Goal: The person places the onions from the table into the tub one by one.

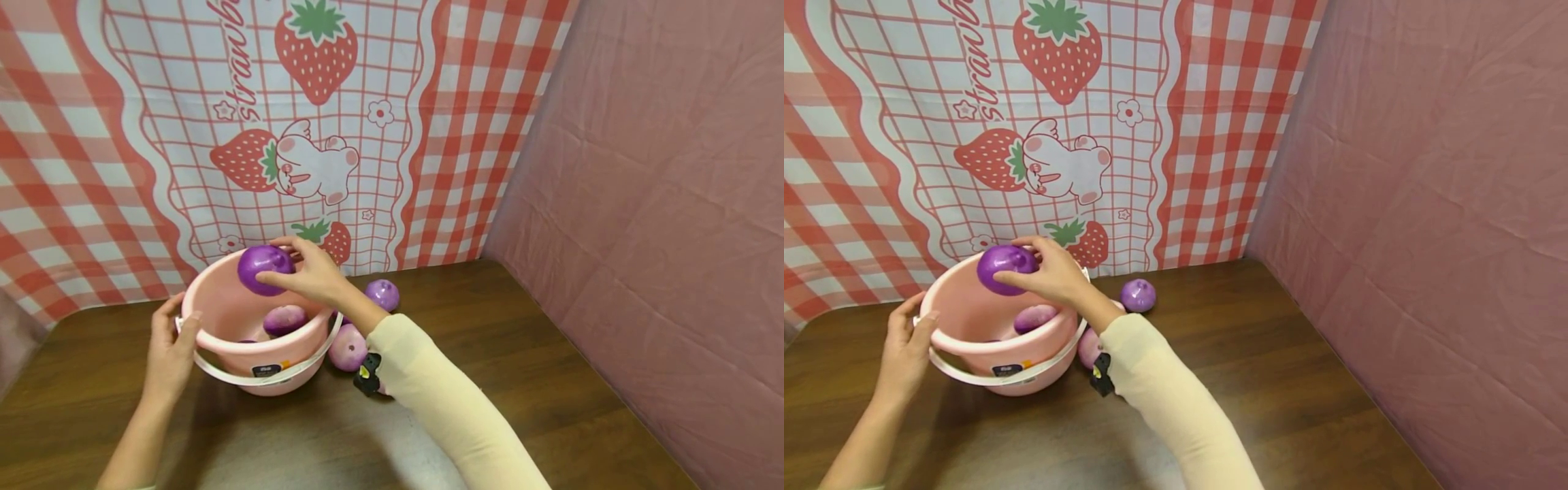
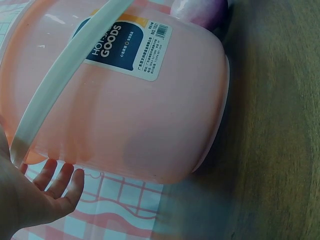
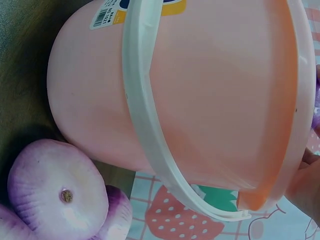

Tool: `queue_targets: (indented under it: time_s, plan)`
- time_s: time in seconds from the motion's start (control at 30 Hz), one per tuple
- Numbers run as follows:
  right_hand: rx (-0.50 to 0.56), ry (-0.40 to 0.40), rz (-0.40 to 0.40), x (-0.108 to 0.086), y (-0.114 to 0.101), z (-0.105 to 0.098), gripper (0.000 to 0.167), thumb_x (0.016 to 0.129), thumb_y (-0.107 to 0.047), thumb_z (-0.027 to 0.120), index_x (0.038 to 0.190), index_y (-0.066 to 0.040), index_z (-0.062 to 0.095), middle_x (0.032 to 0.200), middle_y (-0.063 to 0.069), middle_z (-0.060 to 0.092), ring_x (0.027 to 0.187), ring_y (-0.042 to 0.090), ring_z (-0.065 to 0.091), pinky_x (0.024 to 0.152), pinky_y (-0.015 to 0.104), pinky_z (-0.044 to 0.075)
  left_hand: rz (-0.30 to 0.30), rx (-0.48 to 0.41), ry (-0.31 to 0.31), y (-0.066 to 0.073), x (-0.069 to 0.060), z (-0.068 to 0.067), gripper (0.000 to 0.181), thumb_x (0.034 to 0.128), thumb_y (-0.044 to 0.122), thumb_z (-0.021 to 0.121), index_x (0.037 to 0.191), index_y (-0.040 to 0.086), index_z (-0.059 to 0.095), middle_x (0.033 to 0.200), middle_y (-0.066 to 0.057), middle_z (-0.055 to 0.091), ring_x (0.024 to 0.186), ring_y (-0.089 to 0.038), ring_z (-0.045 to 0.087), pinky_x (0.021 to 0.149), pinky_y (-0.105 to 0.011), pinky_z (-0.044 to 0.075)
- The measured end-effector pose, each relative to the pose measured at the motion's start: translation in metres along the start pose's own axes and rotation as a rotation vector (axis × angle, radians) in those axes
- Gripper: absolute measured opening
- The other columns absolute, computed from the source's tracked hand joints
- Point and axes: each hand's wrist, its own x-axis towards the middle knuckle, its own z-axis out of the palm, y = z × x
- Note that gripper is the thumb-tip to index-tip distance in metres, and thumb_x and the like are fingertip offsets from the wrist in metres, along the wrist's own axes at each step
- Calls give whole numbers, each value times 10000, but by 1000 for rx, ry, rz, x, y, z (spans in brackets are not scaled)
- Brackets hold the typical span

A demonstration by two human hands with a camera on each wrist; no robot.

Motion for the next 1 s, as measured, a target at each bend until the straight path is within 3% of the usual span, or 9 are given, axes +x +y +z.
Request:
queue_targets:
  time_s: [0.5, 0.7, 1.0]
  plan:
    - [16, -2, 11, 4, 3, 6, 640, 760, -377, 759, 1307, -161, 506, 1232, 48, 580, 1098, 156, 558, 942, 347, 499, -4, -9, -9, -1, 0, -1, 359, 940, 71, 492, 1244, 248, 421, 938, 180, 554, 790, 55, 558, 674, -37, 464]
    - [-21, 4, 4, 5, 4, 7, 632, 761, -384, 756, 1302, -167, 512, 1231, 48, 588, 1097, 151, 564, 903, 238, 491, -9, -6, 2, 0, 0, 0, 357, 938, 65, 492, 1240, 243, 426, 930, 173, 553, 784, 50, 554, 667, -37, 461]
    - [-79, 12, 14, 2, 5, 9, 611, 760, -402, 755, 1286, -198, 518, 1206, 14, 603, 1076, 128, 577, 891, 223, 489, -12, -4, 10, -1, 0, 0, 356, 936, 59, 487, 1238, 240, 430, 922, 168, 553, 777, 45, 553, 671, -38, 462]
